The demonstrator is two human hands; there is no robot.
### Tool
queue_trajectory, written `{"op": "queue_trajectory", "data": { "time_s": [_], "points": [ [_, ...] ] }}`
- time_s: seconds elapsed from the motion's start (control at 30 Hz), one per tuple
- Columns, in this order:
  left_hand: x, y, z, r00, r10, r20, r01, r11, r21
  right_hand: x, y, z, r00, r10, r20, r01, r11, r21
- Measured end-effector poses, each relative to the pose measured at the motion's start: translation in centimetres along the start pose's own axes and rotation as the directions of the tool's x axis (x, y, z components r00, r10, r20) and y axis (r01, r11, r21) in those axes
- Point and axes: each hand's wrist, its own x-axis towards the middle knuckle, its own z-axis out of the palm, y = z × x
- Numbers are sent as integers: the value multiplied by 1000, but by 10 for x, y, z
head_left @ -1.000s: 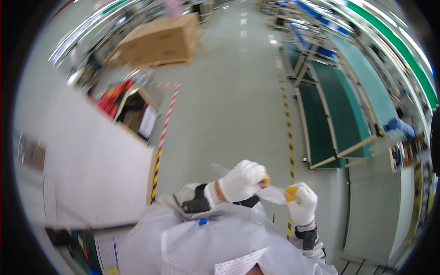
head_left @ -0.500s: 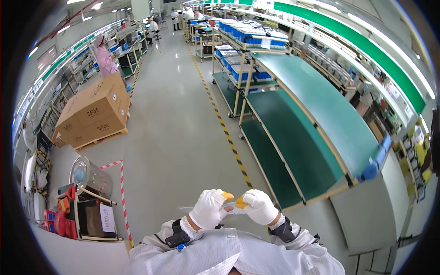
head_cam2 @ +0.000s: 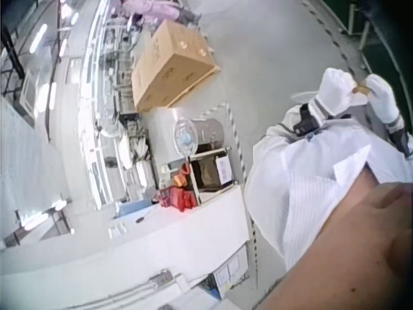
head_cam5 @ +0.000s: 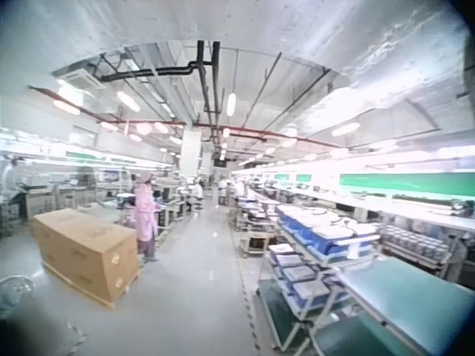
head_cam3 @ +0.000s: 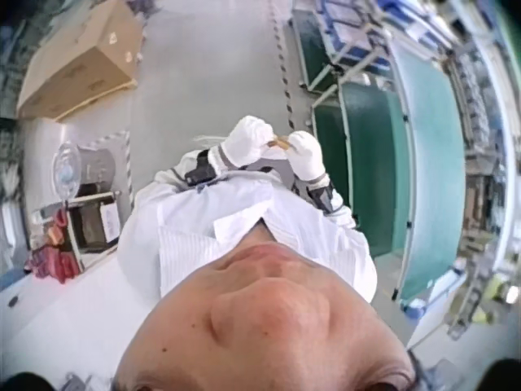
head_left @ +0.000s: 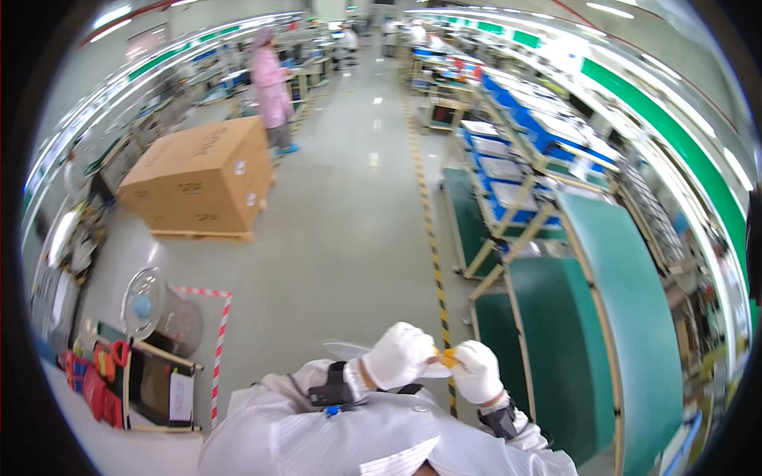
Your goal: The person is placing small white medical or industrial components into a plastic bag, sealing it, and then walking to a different station to organize items in bins.
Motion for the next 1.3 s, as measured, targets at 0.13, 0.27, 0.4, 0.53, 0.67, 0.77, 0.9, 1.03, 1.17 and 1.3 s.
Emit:
{"op": "queue_trajectory", "data": {
  "time_s": [0.13, 0.27, 0.4, 0.53, 0.67, 0.77, 0.9, 1.03, 1.17, 1.3],
  "points": [
    [48, -112, 4, 997, -78, 27, 79, 997, -19, 93, 73, 32, 998, -15, -64, 17, 999, 27],
    [86, -231, 15, 984, -169, 54, 169, 986, -4, 190, 158, 70, 991, 70, -111, -52, 987, 150],
    [150, -340, 17, 976, -201, 80, 200, 980, 23, 305, 243, 87, 996, 60, -66, -47, 982, 183],
    [217, -439, 6, 965, -259, -46, 259, 966, 4, 414, 310, 94, 999, 2, -54, 8, 986, 169],
    [261, -549, 3, 945, -319, -68, 322, 946, 33, 520, 373, 111, 998, -41, -48, 49, 985, 166],
    [294, -635, 14, 941, -323, -96, 325, 946, 4, 588, 428, 136, 998, -52, -38, 58, 984, 170],
    [337, -759, 25, 961, -277, -16, 277, 961, -9, 677, 499, 168, 999, -37, -31, 41, 992, 120],
    [407, -867, 22, 951, -304, -55, 302, 953, -37, 763, 570, 183, 998, 57, -39, -51, 989, 138],
    [466, -985, 27, 975, -202, 95, 205, 979, -22, 842, 638, 185, 959, 242, -145, -213, 959, 189],
    [521, -1084, 45, 976, -152, 156, 151, 988, 15, 916, 712, 204, 956, 236, -175, -216, 968, 127]
  ]
}}
